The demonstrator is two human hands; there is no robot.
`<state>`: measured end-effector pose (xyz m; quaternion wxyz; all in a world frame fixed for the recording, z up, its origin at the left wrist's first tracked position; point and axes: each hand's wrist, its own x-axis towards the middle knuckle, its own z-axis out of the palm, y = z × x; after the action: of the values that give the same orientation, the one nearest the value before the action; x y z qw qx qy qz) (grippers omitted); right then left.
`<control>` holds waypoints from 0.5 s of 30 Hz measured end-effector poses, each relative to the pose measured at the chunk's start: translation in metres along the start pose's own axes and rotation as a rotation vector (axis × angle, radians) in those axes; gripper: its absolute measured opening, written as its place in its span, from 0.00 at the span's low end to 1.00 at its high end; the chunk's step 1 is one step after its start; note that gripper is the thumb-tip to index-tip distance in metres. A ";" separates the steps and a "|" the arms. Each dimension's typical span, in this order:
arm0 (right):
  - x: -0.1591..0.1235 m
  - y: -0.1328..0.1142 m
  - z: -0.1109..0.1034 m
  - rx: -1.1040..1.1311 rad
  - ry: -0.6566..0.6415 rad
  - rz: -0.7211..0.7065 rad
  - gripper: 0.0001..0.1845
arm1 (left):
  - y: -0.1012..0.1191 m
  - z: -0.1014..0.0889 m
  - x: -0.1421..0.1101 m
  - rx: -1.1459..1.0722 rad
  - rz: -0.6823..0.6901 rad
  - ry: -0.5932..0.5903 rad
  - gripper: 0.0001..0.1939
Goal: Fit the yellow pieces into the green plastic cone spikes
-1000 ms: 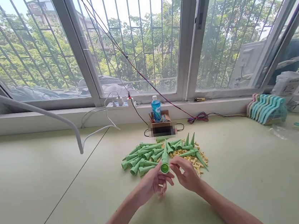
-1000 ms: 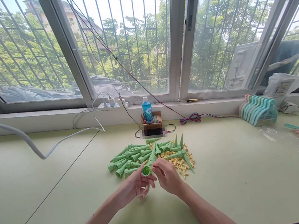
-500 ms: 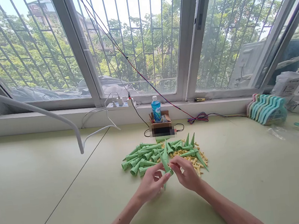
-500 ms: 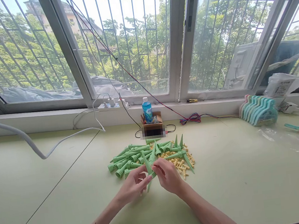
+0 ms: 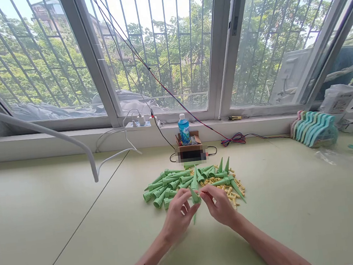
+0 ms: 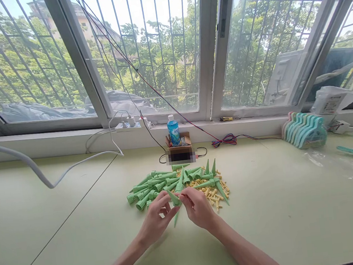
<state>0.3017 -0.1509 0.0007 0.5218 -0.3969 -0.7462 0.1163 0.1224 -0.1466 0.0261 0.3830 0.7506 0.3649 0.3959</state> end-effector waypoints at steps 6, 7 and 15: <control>0.003 0.000 -0.002 0.001 0.117 0.015 0.11 | -0.008 0.004 0.003 -0.180 -0.174 0.024 0.19; 0.003 0.000 -0.002 0.003 0.132 0.010 0.11 | -0.009 0.004 0.004 -0.204 -0.198 0.009 0.21; 0.003 -0.003 -0.003 0.045 0.045 -0.072 0.12 | -0.009 0.002 0.004 -0.474 -0.436 -0.314 0.39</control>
<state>0.3025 -0.1517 0.0054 0.5509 -0.3605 -0.7453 0.1052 0.1238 -0.1403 0.0191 0.6733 0.5971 0.3514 0.2582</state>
